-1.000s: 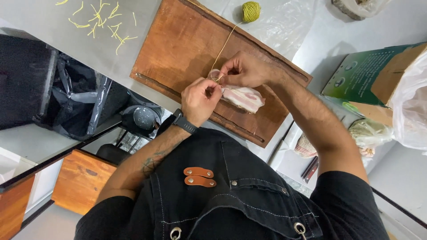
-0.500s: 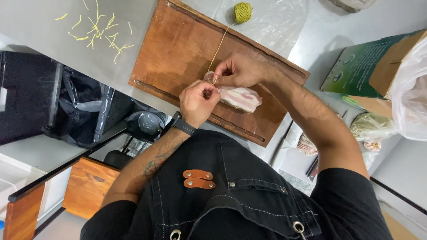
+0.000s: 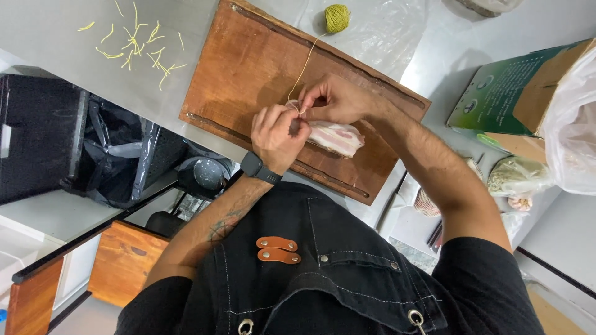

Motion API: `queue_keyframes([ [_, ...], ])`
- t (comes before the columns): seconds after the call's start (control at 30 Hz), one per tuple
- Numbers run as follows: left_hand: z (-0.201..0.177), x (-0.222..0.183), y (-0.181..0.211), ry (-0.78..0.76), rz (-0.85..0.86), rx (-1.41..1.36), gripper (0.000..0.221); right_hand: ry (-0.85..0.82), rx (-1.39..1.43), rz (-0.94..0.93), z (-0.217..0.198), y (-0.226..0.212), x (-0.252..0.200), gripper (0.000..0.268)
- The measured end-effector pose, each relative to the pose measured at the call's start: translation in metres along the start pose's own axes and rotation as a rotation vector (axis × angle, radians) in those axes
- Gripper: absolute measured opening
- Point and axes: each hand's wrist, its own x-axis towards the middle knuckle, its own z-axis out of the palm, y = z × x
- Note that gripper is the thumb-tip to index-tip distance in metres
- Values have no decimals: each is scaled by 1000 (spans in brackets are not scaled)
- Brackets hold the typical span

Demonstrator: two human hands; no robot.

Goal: Securing a meat roll with kitchen twine by wrapping and tying knots on a wooden cutting board.

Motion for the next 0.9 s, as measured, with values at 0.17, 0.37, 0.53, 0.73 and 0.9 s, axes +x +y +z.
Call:
queue_keyframes([
  [0.17, 13, -4, -6, 78, 111, 120, 15, 25, 1, 97, 4, -2, -1, 5],
  [0.37, 8, -5, -11, 34, 108, 75, 13, 65, 4, 62, 11, 5, -4, 3],
  [0.53, -7, 4, -5, 33, 123, 19, 10, 68, -6, 60, 9, 8, -5, 2],
  [0.73, -4, 3, -6, 44, 66, -40, 13, 57, -3, 39, 10, 13, -6, 4],
  [0.9, -6, 15, 5, 86, 119, -161, 16, 57, -9, 88, 10, 6, -6, 5],
])
